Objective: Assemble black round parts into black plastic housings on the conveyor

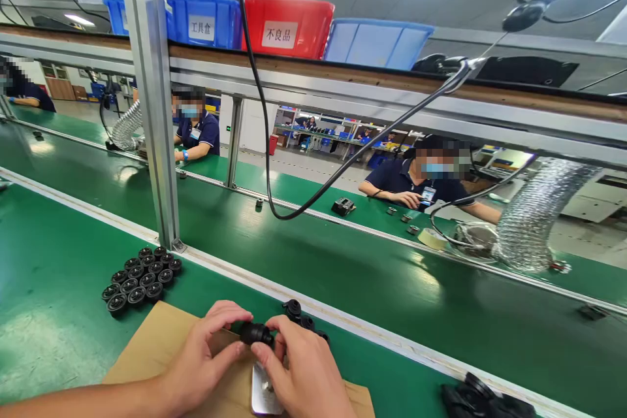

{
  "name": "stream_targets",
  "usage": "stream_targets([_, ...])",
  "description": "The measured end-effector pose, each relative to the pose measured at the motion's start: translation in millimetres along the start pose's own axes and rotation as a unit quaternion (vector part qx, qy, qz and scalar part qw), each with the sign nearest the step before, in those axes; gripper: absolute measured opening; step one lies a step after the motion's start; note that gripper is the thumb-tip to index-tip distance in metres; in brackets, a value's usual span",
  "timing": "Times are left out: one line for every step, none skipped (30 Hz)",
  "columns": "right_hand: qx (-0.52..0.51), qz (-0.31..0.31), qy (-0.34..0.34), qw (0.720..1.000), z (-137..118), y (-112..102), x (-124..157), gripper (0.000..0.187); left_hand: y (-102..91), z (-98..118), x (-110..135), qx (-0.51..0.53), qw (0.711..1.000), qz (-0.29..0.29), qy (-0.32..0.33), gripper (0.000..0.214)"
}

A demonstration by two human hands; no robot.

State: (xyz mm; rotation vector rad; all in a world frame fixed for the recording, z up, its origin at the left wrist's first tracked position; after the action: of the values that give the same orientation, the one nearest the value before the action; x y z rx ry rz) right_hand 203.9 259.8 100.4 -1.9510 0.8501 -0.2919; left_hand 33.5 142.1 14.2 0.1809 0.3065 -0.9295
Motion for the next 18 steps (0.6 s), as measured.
stream_targets([0.014, 0.003, 0.009, 1.000, 2.9, -0.3, -1.3, 0.035, -0.5, 0.9, 0.9, -0.020, 0.999, 0.005, 0.030, 0.054])
stream_targets([0.032, 0.004, 0.016, 0.999, 6.8, -0.3, -2.8, 0.037, -1.0, 2.5, 1.4, -0.037, 0.998, 0.005, 0.045, 0.065])
stream_targets([0.052, 0.007, 0.018, 0.998, 11.3, 0.0, -4.3, 0.039, -1.5, 5.4, 0.9, -0.056, 0.997, -0.006, 0.045, 0.075])
stream_targets([0.074, 0.009, 0.013, 0.997, 16.2, 1.1, -6.0, 0.038, -2.3, 10.0, -1.1, -0.080, 0.996, -0.027, 0.034, 0.083])
stream_targets([0.096, 0.012, 0.005, 0.995, 21.0, 2.8, -7.8, 0.037, -3.6, 16.8, -4.9, -0.112, 0.992, -0.057, 0.024, 0.086])
stream_targets([0.116, 0.013, -0.006, 0.993, 25.3, 5.1, -9.4, 0.036, -5.8, 25.7, -10.6, -0.154, 0.983, -0.093, 0.018, 0.086])
stream_targets([0.134, 0.015, -0.016, 0.991, 28.5, 7.6, -10.8, 0.036, -9.6, 36.2, -18.0, -0.213, 0.969, -0.127, 0.025, 0.081])
stream_targets([0.149, 0.016, -0.024, 0.988, 30.0, 9.7, -11.7, 0.038, -15.2, 47.8, -26.9, -0.284, 0.945, -0.156, 0.047, 0.074])
stream_targets([0.158, 0.017, -0.030, 0.987, 29.6, 10.9, -11.9, 0.040, -22.9, 59.1, -36.6, -0.369, 0.910, -0.170, 0.077, 0.066])
stream_targets([0.159, 0.018, -0.034, 0.987, 27.2, 10.5, -11.5, 0.042, -33.0, 69.2, -46.8, -0.473, 0.860, -0.161, 0.107, 0.062])
stream_targets([0.149, 0.020, -0.035, 0.988, 23.4, 8.0, -10.6, 0.044, -44.7, 77.1, -56.6, -0.517, 0.836, -0.144, 0.111, 0.061])
stream_targets([0.134, 0.024, -0.034, 0.990, 18.9, 3.0, -9.9, 0.044, -57.4, 82.2, -65.4, -0.544, 0.822, -0.128, 0.110, 0.061])
stream_targets([0.117, 0.032, -0.029, 0.992, 15.3, -4.6, -9.7, 0.042, -70.7, 83.7, -73.3, -0.570, 0.807, -0.113, 0.108, 0.056])
stream_targets([0.104, 0.042, -0.019, 0.994, 14.0, -14.9, -10.5, 0.040, -84.2, 81.6, -80.4, -0.593, 0.792, -0.097, 0.107, 0.051])
stream_targets([0.107, 0.059, 0.001, 0.992, 16.5, -27.8, -12.1, 0.037, -97.2, 75.8, -87.1, -0.611, 0.780, -0.086, 0.108, 0.047])
stream_targets([0.121, 0.079, 0.028, 0.989, 23.4, -42.6, -13.8, 0.034, -109.5, 67.0, -93.5, -0.627, 0.768, -0.077, 0.108, 0.044])
stream_targets([0.144, 0.104, 0.064, 0.982, 34.8, -59.0, -14.8, 0.032, -120.5, 56.0, -99.6, -0.649, 0.750, -0.068, 0.109, 0.040])
stream_targets([0.171, 0.125, 0.105, 0.972, 49.9, -75.9, -14.5, 0.030, -129.7, 44.1, -105.1, -0.696, 0.704, -0.062, 0.123, 0.036])
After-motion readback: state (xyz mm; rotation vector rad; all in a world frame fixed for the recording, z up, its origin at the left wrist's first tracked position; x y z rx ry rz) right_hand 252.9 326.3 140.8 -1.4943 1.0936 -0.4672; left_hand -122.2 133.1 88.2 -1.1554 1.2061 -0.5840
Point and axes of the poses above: each hand's wrist, its own x-axis away from the middle knuckle, its own y-axis out of the palm, z = x × y, the point moved 2 cm from there along -x, towards the middle knuckle, and after that the axes turned 12 degrees about z, right-handed, at the moved point
